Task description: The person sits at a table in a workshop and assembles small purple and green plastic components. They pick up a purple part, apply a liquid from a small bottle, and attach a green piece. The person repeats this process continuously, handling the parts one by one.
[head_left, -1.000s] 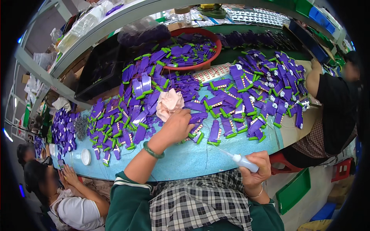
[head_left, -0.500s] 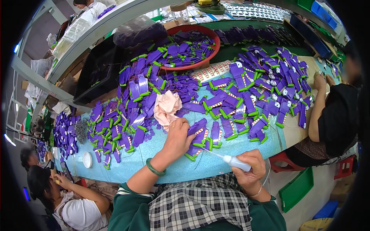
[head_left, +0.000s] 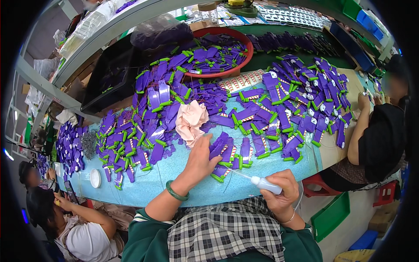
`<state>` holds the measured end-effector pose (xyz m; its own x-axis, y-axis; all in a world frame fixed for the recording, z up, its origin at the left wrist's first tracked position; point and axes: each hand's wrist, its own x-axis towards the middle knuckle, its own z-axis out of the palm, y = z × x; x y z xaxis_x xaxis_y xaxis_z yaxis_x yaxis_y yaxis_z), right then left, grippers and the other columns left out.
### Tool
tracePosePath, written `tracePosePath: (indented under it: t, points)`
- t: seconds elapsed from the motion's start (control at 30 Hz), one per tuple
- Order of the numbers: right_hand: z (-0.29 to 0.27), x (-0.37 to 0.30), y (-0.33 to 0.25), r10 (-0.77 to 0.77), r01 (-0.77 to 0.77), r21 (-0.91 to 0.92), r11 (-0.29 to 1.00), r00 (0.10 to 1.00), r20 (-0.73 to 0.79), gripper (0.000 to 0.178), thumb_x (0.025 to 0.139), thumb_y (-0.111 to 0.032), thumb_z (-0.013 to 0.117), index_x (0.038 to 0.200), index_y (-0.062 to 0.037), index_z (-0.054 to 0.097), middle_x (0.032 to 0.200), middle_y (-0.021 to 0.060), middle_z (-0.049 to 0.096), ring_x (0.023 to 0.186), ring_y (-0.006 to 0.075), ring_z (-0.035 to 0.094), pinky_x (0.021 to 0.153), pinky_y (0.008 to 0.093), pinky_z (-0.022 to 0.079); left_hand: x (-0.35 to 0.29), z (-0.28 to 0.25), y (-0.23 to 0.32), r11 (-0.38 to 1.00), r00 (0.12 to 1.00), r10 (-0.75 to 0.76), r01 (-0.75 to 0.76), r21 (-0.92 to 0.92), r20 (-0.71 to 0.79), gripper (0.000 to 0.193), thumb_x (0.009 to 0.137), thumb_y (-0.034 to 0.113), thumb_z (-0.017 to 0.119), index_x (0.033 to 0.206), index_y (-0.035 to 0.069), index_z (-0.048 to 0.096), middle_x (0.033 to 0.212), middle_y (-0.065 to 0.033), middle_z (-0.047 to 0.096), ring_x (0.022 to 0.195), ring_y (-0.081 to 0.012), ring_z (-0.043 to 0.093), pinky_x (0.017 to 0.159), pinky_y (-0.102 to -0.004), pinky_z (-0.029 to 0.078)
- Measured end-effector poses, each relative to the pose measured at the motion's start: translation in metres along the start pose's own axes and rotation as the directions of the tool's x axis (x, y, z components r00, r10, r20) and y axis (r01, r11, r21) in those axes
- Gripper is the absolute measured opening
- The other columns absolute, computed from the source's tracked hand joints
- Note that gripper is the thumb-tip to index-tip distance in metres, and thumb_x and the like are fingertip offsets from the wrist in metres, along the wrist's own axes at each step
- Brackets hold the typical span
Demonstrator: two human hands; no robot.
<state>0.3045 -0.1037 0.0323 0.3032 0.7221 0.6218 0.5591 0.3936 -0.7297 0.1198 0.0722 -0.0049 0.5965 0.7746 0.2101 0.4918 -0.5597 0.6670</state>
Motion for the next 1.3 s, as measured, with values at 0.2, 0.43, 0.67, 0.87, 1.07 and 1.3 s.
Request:
tracePosePath:
  t: [0.2, 0.43, 0.67, 0.87, 1.07, 1.3]
  points:
    - [0.012, 0.004, -0.006, -0.043, 0.044, -0.007, 0.999, 0.998, 0.044, 0.039, 0.064, -0.007, 0.084, 0.098, -0.0046, 0.066, 0.085, 0.0097, 0.063, 0.07, 0.0189, 0.064, 0.056, 0.0278, 0.05, -0.018, -0.007, -0.003, 0.994, 0.999, -0.037, 0.037, -0.104, 0.002, 0.041, 0.076, 0.004, 0.072, 0.111, -0.003, 0.053, 0.1, -0.016, 0.057, 0.09, -0.0294, 0.059, 0.078, -0.0362, 0.048]
    - [0.026, 0.002, -0.008, -0.16, 0.167, -0.094, 0.981, 0.984, 0.08, 0.043, 0.064, -0.007, 0.084, 0.102, -0.007, 0.064, 0.089, 0.0074, 0.063, 0.068, 0.0172, 0.065, 0.053, 0.0265, 0.046, -0.045, -0.029, 0.007, 0.374, 0.864, -0.086, 0.49, -0.788, 0.496, 0.042, 0.093, 0.016, 0.06, 0.126, 0.003, 0.038, 0.109, -0.0111, 0.059, 0.084, -0.0183, 0.064, 0.067, -0.029, 0.055]
    - [0.037, 0.009, -0.019, -0.153, 0.181, -0.2, 0.963, 0.977, 0.148, 0.039, 0.066, -0.004, 0.081, 0.101, -0.0039, 0.063, 0.086, 0.0097, 0.061, 0.069, 0.0206, 0.061, 0.057, 0.0289, 0.049, -0.053, -0.042, 0.015, 0.242, 0.826, -0.043, 0.555, -0.796, 0.562, 0.043, 0.093, 0.024, 0.06, 0.126, 0.006, 0.039, 0.105, -0.008, 0.058, 0.077, -0.0157, 0.062, 0.057, -0.0273, 0.048]
    - [0.046, 0.013, -0.024, -0.13, 0.16, -0.209, 0.965, 0.98, 0.153, 0.039, 0.064, -0.003, 0.082, 0.099, -0.0043, 0.065, 0.085, 0.0087, 0.064, 0.068, 0.02, 0.062, 0.055, 0.028, 0.048, -0.06, -0.039, 0.0, 0.184, 0.825, 0.024, 0.551, -0.814, 0.564, 0.043, 0.091, 0.022, 0.063, 0.122, 0.004, 0.042, 0.106, -0.0086, 0.058, 0.072, -0.0156, 0.06, 0.058, -0.0281, 0.048]
    - [0.05, 0.015, -0.028, -0.108, 0.143, -0.209, 0.967, 0.979, 0.17, 0.04, 0.063, -0.003, 0.082, 0.099, -0.0042, 0.065, 0.085, 0.0091, 0.064, 0.069, 0.0203, 0.063, 0.055, 0.0282, 0.049, -0.062, -0.042, -0.003, 0.212, 0.832, 0.049, 0.532, -0.82, 0.552, 0.041, 0.091, 0.019, 0.059, 0.124, 0.004, 0.04, 0.105, -0.0059, 0.057, 0.071, -0.0118, 0.057, 0.059, -0.0267, 0.046]
    - [0.052, 0.016, -0.029, -0.102, 0.143, -0.204, 0.968, 0.974, 0.202, 0.04, 0.064, -0.003, 0.082, 0.099, -0.004, 0.065, 0.084, 0.0093, 0.065, 0.068, 0.0205, 0.063, 0.056, 0.0285, 0.05, -0.063, -0.044, -0.006, 0.281, 0.822, 0.07, 0.527, -0.802, 0.565, 0.038, 0.089, 0.012, 0.056, 0.122, 0.004, 0.04, 0.105, -0.0054, 0.055, 0.073, -0.0116, 0.056, 0.06, -0.0262, 0.046]
